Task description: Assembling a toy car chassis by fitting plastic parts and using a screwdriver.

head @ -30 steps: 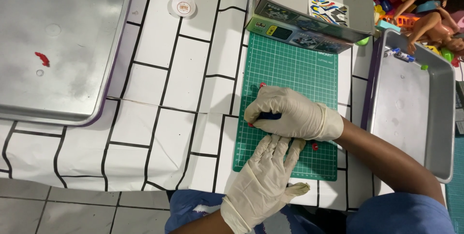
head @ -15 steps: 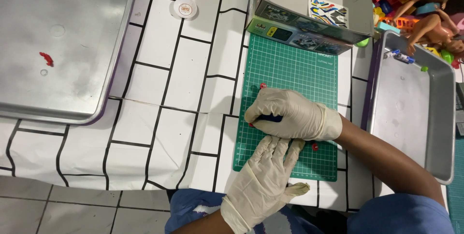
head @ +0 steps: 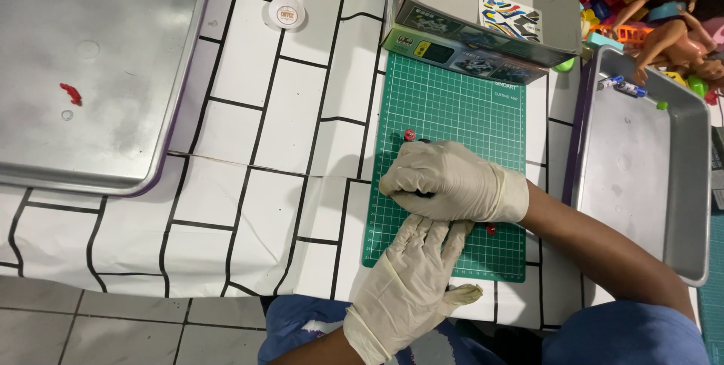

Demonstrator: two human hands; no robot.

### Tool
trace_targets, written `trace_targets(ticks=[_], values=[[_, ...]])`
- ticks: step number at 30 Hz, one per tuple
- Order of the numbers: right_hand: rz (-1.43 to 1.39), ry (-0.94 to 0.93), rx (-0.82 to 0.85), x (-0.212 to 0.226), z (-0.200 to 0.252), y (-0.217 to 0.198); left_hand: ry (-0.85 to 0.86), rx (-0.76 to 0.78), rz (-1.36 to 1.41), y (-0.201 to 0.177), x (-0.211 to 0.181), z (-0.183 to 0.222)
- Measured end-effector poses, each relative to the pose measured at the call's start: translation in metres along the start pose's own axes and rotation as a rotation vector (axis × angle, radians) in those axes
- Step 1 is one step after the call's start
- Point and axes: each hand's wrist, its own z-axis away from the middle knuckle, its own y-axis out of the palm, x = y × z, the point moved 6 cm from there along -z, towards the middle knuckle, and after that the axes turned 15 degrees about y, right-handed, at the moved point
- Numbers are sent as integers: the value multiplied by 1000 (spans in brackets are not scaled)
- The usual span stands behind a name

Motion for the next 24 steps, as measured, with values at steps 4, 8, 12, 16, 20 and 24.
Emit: trace_targets(ticks=[4,8,12,16,20,24], values=[[16,-9,-20,0,1,0,-11,-3,20,-2,0,-1],[6,55,45,-1,0,-1,-19,1,-13,-2,1,-2],[-10,95,86,-3,1,0,-5,-9,1,-3,1,-2],[1,54,93,-6,2,4,-14,-2,107,1,1,-1],[37,-5,45,-1,2,4,-17,-11,49,-1,1,-1],[75,-33,12,0,2,5,-21,-19,16,-3,0,-2]])
